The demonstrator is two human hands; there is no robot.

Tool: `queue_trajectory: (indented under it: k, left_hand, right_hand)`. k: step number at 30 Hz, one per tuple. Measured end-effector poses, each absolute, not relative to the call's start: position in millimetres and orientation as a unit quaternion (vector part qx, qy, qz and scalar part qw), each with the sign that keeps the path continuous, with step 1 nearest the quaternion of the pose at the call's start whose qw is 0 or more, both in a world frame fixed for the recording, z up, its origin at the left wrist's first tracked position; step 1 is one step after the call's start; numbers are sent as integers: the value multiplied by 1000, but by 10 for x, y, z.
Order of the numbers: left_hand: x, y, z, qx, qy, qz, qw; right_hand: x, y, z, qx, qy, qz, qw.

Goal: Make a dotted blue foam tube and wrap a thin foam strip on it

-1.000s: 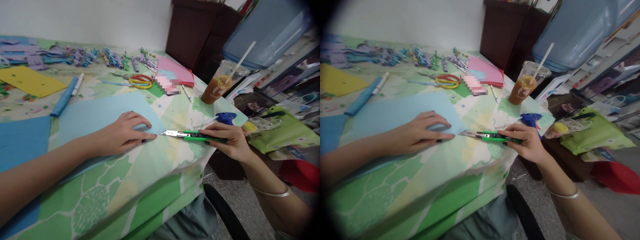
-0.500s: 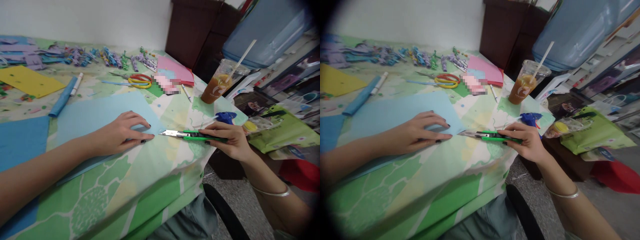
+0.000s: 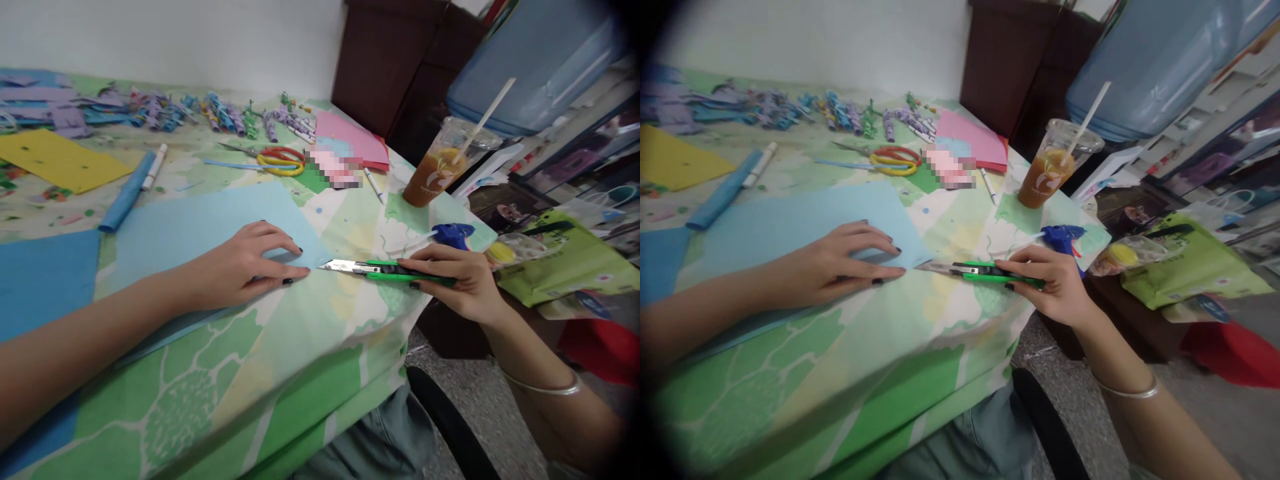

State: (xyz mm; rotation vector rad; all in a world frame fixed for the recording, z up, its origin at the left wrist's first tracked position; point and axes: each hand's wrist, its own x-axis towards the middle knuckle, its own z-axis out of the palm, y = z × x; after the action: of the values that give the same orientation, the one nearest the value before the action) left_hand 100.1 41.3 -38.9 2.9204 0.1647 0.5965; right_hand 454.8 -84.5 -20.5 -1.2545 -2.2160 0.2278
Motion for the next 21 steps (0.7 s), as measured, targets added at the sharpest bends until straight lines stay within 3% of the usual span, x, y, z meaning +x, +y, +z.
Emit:
queue_trajectory:
  k: [21]
  left_hand:
    - [995,415,-404,974,52,206,76]
  right_hand:
    - [4548,-834,-194,-461,-834,90,289]
